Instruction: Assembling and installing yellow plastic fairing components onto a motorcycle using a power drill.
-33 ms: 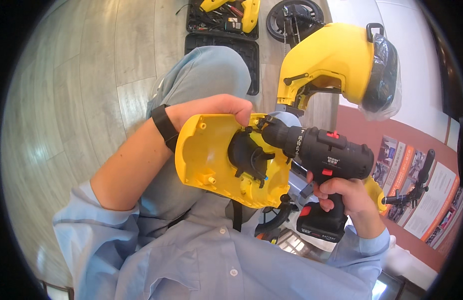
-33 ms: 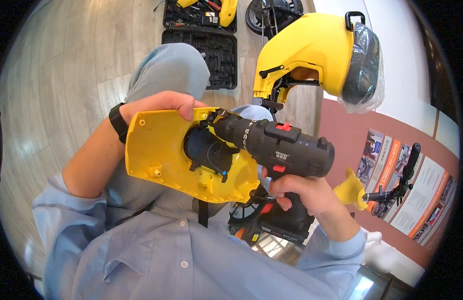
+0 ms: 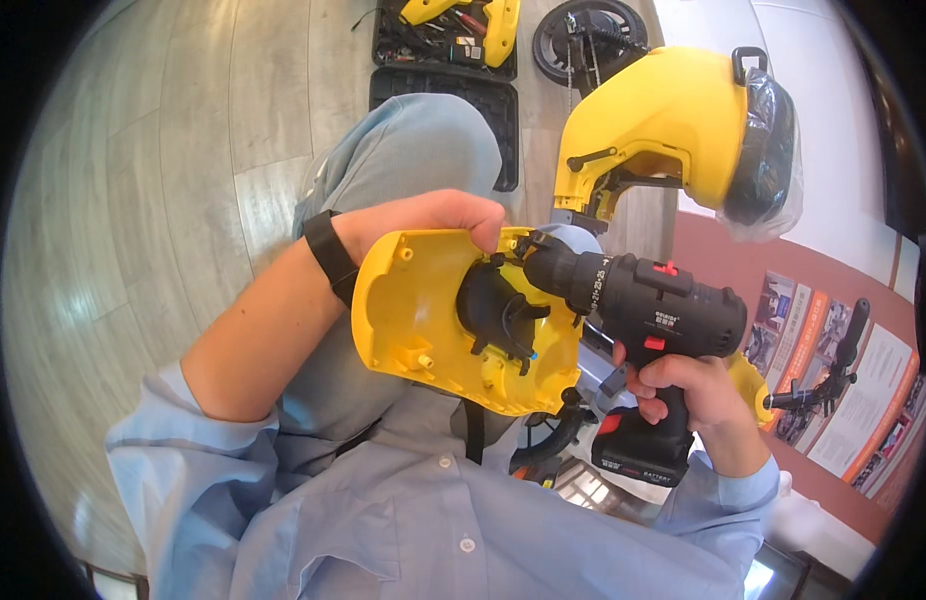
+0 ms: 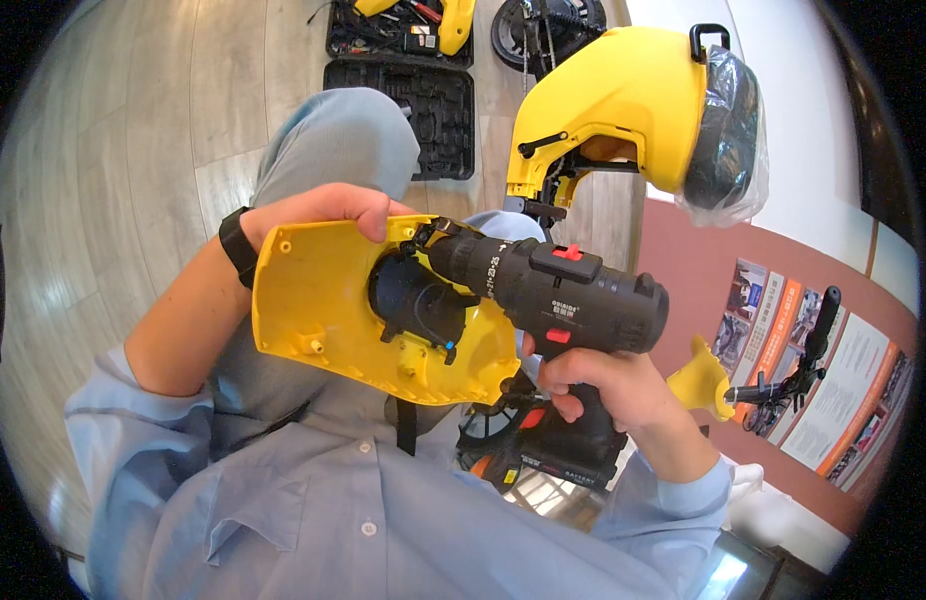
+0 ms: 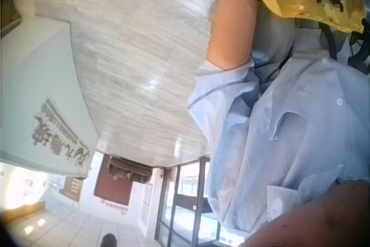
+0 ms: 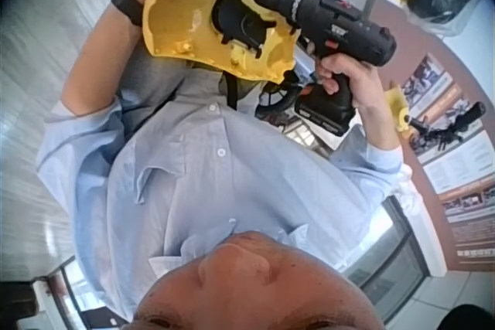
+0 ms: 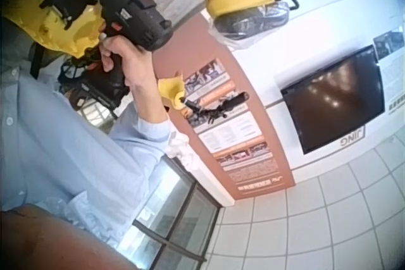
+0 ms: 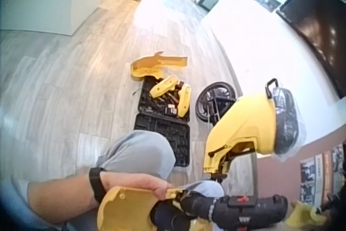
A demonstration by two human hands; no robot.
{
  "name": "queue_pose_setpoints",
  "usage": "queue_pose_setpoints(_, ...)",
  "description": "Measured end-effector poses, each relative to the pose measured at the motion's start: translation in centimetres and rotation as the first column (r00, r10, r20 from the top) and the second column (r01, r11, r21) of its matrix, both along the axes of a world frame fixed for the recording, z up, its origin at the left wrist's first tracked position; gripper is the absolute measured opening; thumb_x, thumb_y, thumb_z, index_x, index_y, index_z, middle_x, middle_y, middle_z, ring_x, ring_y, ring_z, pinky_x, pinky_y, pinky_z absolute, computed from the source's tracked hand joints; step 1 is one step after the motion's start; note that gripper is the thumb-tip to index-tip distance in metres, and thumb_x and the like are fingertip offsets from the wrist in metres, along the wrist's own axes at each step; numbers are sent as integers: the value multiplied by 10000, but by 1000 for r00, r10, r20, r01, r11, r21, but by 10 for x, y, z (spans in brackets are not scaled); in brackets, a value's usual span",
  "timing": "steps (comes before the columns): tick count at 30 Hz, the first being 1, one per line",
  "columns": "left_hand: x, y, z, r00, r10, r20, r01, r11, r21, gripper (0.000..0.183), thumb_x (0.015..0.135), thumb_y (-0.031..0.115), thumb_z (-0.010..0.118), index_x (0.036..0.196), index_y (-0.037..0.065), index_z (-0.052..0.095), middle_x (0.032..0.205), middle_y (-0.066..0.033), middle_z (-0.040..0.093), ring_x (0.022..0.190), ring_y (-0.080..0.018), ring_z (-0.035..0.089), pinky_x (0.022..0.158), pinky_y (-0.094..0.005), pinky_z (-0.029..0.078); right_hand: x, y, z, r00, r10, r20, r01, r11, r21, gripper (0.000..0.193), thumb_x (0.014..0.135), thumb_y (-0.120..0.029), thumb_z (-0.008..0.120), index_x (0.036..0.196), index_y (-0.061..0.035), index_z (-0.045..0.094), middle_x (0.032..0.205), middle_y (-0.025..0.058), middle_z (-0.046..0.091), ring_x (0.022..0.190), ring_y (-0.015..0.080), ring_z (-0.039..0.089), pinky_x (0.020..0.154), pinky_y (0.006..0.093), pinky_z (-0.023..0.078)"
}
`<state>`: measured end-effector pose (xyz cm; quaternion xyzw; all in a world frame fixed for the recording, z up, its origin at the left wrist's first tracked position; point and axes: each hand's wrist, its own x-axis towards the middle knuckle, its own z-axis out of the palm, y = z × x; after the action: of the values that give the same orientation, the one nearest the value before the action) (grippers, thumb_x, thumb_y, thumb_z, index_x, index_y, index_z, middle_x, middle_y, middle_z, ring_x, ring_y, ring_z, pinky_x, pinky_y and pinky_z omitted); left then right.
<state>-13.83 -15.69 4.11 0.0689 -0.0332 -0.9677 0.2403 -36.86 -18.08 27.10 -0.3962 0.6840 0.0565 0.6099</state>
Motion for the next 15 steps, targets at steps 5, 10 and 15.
queue_pose_setpoints(5, -6, 3, -11, 987, 157, 42, -146, 970, -196, 564, 769, 154, 484, 1299, -18, 568, 1182, -138, 667, 995, -244, 667, 901, -370, 552, -4, -2, 0, 997, -51, 63, 47, 997, 59, 276, 773, -33, 613, 1045, 14, 606, 675, 66, 569, 466, 123, 511, 455, 254, 412)
queue_pose_setpoints(10, 0, 5, 3, 991, 125, 38, -120, 986, -115, 568, 762, 162, 494, 1300, 0, 576, 1188, -127, 666, 1011, -241, 654, 911, -364, 546, -4, -1, -1, 996, -60, 70, 56, 996, 67, 271, 780, -40, 610, 1046, 10, 606, 678, 65, 569, 463, 116, 511, 452, 248, 418)
queue_pose_setpoints(15, 0, 5, 2, 994, 111, 25, -107, 988, -112, 562, 761, 164, 500, 1295, 8, 583, 1187, -123, 666, 999, -242, 656, 910, -358, 546, -5, -2, -1, 997, -28, 70, 24, 997, 68, 266, 783, -36, 608, 1045, 11, 608, 681, 62, 570, 461, 111, 512, 447, 244, 423)
